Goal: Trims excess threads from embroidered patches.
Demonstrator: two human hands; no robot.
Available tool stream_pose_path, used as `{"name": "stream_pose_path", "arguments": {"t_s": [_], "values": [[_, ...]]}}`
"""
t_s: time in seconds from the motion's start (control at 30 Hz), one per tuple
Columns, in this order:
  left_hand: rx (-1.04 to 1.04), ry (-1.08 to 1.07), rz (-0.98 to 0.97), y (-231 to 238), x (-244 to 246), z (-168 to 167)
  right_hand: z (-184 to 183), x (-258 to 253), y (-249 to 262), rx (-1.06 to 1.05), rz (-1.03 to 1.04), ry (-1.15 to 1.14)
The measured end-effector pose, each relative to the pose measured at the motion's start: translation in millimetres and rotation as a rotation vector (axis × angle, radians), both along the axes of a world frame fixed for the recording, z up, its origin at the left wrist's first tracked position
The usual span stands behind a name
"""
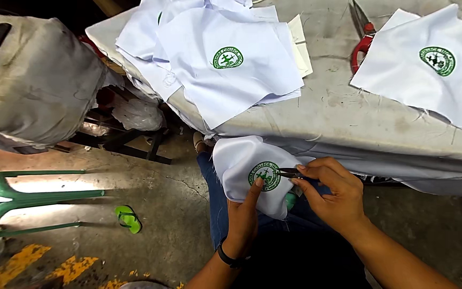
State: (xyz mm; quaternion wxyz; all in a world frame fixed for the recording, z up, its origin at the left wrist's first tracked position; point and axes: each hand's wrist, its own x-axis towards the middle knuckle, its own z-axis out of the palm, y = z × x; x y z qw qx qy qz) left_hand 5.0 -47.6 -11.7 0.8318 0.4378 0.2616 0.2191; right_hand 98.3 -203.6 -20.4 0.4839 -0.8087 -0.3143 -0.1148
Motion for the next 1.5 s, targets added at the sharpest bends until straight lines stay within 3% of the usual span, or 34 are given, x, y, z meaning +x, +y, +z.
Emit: {"name": "stream_pose_path", "arguments": {"t_s": [0.1, 0.27, 0.47, 1.0, 1.3, 1.5], "values": [[0.002, -0.003, -0.004, 1, 0, 1, -2, 0, 2, 0.036, 0.008, 0.039], [0.032, 0.054, -0.01, 3, 0, 3, -2, 3, 0, -0.067, -0.007, -0.162], [0.085, 0.03, -0.014, 4, -1, 5, -1, 12, -1, 0.027, 0.074, 0.099], [-0.093, 0.091, -0.067, 8, 1, 5, -7, 8, -1, -0.007, 0.069, -0.005], [-0.1, 0.069, -0.08, 9, 1, 6, -6, 5, 2, 0.085, 0.085, 0.152], [-0.101, 0.077, -0.066, 8, 1, 2, -6, 4, 1, -0.006, 0.057, 0.02]]}}
